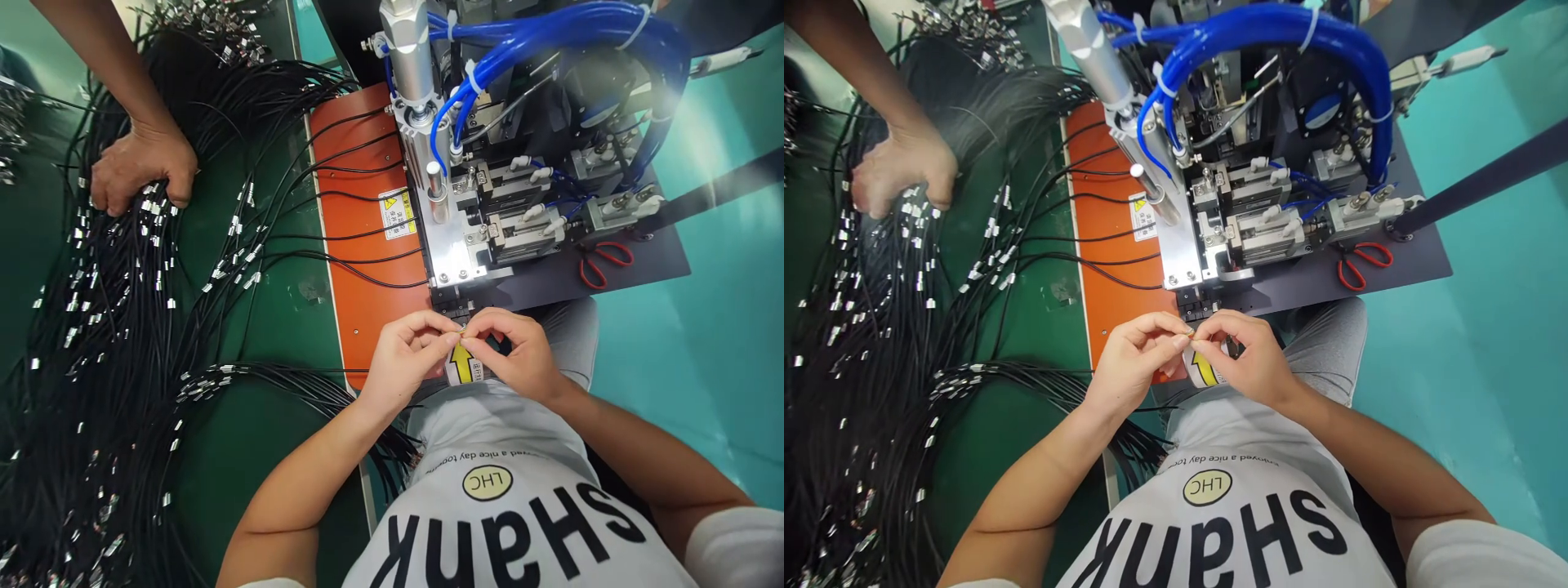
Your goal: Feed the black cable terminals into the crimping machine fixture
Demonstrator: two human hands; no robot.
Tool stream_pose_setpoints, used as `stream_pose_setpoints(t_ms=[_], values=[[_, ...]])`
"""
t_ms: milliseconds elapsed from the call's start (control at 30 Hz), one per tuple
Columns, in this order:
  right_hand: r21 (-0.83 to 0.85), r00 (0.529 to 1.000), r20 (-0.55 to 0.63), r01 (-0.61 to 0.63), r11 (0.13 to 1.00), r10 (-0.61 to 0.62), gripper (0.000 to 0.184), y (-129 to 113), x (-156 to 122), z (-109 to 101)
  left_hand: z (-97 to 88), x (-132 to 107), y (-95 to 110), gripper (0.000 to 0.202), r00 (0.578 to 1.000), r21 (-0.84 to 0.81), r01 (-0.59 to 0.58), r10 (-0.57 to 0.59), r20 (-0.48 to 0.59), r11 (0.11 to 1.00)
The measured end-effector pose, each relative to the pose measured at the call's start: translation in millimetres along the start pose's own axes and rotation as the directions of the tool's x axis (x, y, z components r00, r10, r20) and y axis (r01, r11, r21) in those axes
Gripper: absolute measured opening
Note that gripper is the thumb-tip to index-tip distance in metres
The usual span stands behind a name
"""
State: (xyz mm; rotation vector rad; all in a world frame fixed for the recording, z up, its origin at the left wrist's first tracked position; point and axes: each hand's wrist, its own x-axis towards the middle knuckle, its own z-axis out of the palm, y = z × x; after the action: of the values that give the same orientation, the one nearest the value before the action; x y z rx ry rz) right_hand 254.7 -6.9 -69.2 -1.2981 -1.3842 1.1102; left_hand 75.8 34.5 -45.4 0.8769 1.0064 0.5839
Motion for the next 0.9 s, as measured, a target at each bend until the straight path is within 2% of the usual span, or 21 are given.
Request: stream_pose_setpoints(t_ms=[400,567,767,900], values=[[-0.034,1.000,-0.007,0.017,0.999,-0.017,0.010,9,2,1,0.5,8,-7,0.017,0.998,-0.062,0.055,-0.056,-0.024,0.997],[-0.054,0.999,-0.024,0.032,0.998,-0.033,0.010,7,2,4,4.6,5,-9,0.018,0.992,-0.077,0.060,-0.068,-0.102,0.995],[-0.124,0.997,-0.067,0.031,0.992,-0.040,0.010,10,0,10,11.2,3,-13,0.020,0.982,-0.115,0.012,-0.034,-0.184,0.993],[-0.170,1.000,-0.005,0.006,0.985,-0.007,0.008,7,2,2,10.5,3,-13,0.021,0.980,-0.087,0.025,-0.041,-0.193,0.996]])
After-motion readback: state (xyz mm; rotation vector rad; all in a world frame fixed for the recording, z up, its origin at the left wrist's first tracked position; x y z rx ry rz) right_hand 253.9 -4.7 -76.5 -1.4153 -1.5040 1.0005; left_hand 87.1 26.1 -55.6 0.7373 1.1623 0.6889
